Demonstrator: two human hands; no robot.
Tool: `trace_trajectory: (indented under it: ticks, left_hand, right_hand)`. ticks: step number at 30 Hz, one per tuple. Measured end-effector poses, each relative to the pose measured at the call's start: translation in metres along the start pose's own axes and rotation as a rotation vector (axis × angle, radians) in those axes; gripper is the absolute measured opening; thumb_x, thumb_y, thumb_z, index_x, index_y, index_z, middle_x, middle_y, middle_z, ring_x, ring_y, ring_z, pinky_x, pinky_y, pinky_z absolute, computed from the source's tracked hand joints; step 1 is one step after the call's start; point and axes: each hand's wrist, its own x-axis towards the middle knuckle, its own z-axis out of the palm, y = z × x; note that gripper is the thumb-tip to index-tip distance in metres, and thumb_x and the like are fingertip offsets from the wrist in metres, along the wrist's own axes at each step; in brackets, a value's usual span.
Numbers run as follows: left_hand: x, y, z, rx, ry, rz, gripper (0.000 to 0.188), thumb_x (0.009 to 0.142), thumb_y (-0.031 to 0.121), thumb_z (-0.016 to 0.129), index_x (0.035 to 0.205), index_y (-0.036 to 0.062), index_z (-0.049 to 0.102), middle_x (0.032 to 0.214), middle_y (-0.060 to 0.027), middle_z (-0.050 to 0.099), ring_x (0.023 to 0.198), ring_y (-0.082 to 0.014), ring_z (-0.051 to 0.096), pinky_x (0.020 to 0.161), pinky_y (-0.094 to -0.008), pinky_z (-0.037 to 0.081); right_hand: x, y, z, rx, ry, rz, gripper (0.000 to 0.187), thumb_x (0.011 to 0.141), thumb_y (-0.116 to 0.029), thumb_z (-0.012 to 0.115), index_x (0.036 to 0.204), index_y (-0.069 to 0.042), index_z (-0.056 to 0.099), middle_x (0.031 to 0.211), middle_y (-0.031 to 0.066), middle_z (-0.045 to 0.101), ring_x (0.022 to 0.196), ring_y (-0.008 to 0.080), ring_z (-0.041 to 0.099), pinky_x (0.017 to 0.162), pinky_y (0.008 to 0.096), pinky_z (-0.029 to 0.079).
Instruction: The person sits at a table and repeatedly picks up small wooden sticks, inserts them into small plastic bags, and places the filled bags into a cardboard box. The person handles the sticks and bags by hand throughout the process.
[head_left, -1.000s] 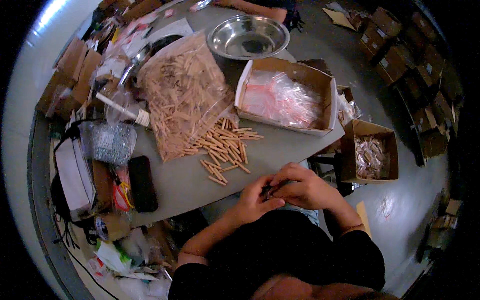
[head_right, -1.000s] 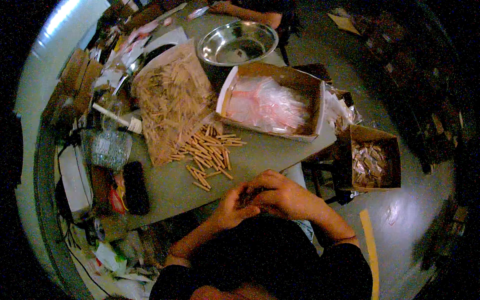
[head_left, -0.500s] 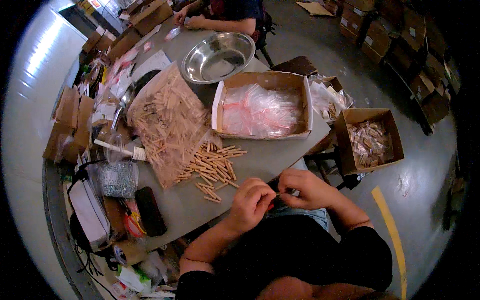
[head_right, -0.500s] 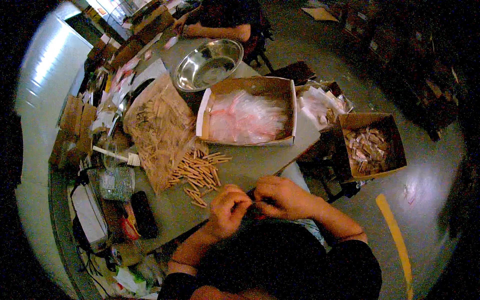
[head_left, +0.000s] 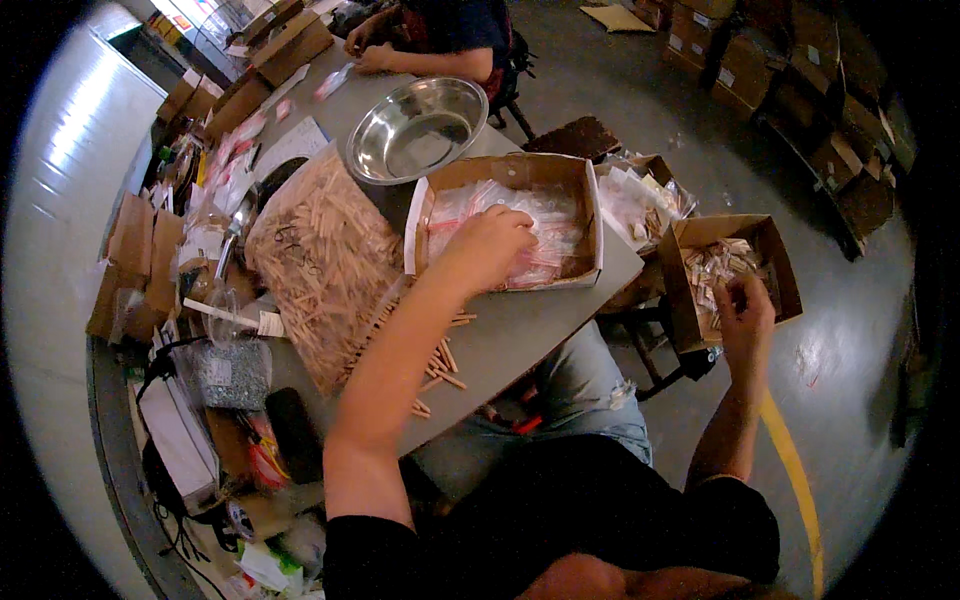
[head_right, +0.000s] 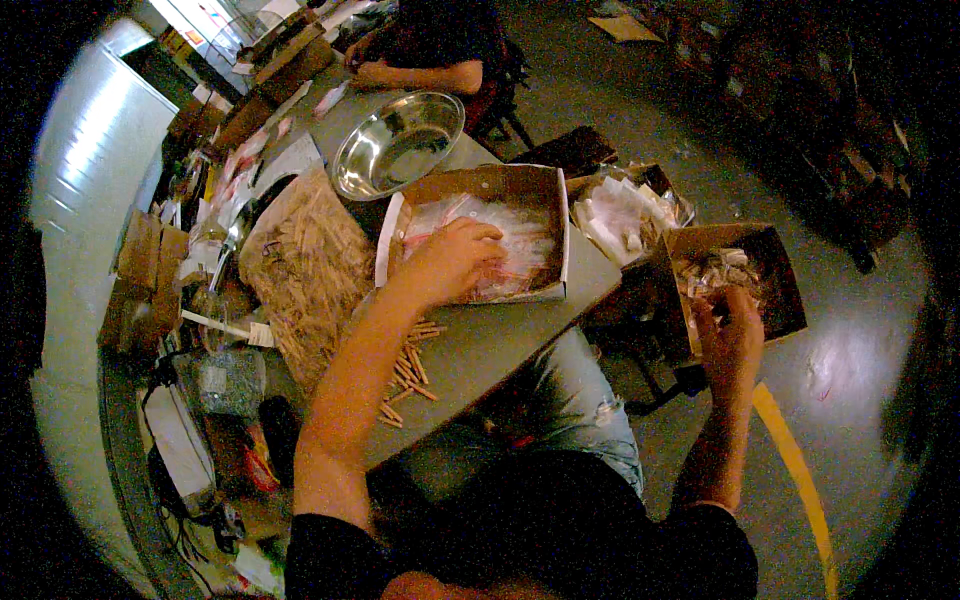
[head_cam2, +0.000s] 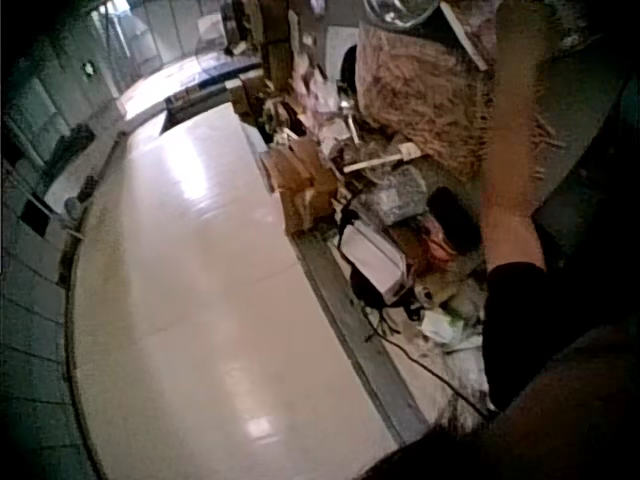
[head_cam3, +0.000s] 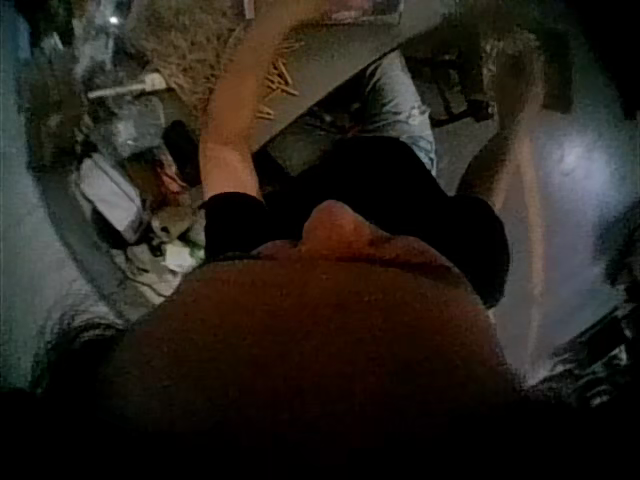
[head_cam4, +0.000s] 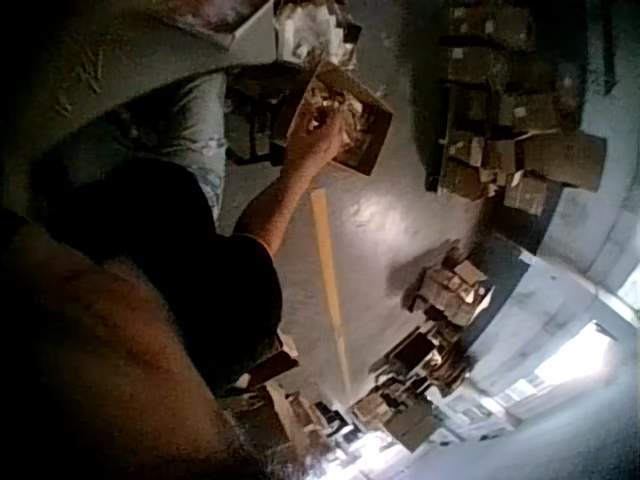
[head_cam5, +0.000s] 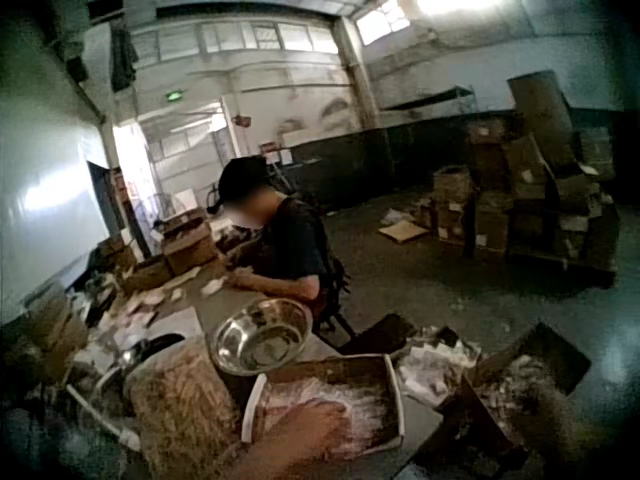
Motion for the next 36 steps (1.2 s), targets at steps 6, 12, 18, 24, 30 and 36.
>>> trace_trajectory:
  ticks: [6, 12, 18, 24, 30, 36]
  left_hand:
    - [0.008, 0.006, -0.014, -0.176, 0.036, -0.327, 0.013, 0.074, 0.012, 0.07, 0.083, 0.004, 0.068, 0.086, -0.0136, 0.064, 0.087, -0.0299, 0.061, 0.077, -0.0378, 0.05]
    - [-0.027, 0.002, -0.032, -0.331, 0.347, -0.473, 0.017, 0.083, 0.01, 0.067, 0.098, 0.0026, 0.069, 0.084, -0.0115, 0.066, 0.081, -0.0233, 0.064, 0.071, -0.0319, 0.049]
    - [-0.094, 0.026, -0.057, -0.686, 0.626, -0.714, 0.013, 0.088, 0.012, 0.066, 0.088, -0.0012, 0.067, 0.068, -0.0005, 0.061, 0.061, -0.0071, 0.051, 0.054, -0.0229, 0.04]
    - [-0.19, 0.07, -0.044, -0.969, 0.726, -0.78, 0.013, 0.085, 0.012, 0.07, 0.082, 0.0001, 0.065, 0.073, -0.001, 0.06, 0.063, -0.0075, 0.052, 0.056, -0.0224, 0.042]
    - [-0.224, 0.159, -0.028, -1.296, 0.712, -0.884, 0.006, 0.081, 0.003, 0.07, 0.077, -0.0011, 0.066, 0.094, -0.0133, 0.068, 0.081, -0.0158, 0.064, 0.072, -0.0272, 0.052]
    - [-0.242, 0.191, 0.016, -1.477, 0.506, -0.863, 0.012, 0.075, 0.003, 0.076, 0.073, 0.0043, 0.064, 0.088, -0.0123, 0.069, 0.083, -0.0169, 0.064, 0.072, -0.0314, 0.052]
  right_hand:
    - [-0.015, -0.026, 0.029, 0.084, -0.256, -0.059, 0.017, 0.077, -0.013, 0.072, 0.085, -0.003, 0.06, 0.082, 0.0141, 0.059, 0.073, 0.0322, 0.058, 0.065, 0.0391, 0.047]
    - [-0.032, -0.084, 0.073, 0.234, -0.483, -0.406, 0.015, 0.074, -0.007, 0.072, 0.084, -0.003, 0.062, 0.084, 0.0133, 0.06, 0.078, 0.0319, 0.06, 0.068, 0.0384, 0.049]
    - [-0.057, -0.14, 0.137, 0.327, -0.786, -0.687, 0.024, 0.076, -0.003, 0.062, 0.1, -0.006, 0.065, 0.098, 0.0153, 0.061, 0.091, 0.0356, 0.06, 0.08, 0.0407, 0.051]
    - [-0.056, -0.189, 0.18, 0.388, -0.759, -0.901, 0.032, 0.078, -0.005, 0.058, 0.109, -0.007, 0.064, 0.117, 0.0164, 0.055, 0.107, 0.0363, 0.054, 0.092, 0.0419, 0.047]
    - [-0.053, -0.179, 0.179, 0.389, -0.768, -0.923, 0.027, 0.076, -0.004, 0.063, 0.103, -0.007, 0.066, 0.111, 0.0144, 0.056, 0.104, 0.0348, 0.055, 0.087, 0.0409, 0.048]
    - [-0.064, -0.177, 0.156, 0.263, -0.743, -0.797, 0.02, 0.076, -0.005, 0.069, 0.096, -0.007, 0.066, 0.097, 0.0135, 0.06, 0.09, 0.0337, 0.06, 0.077, 0.0399, 0.051]
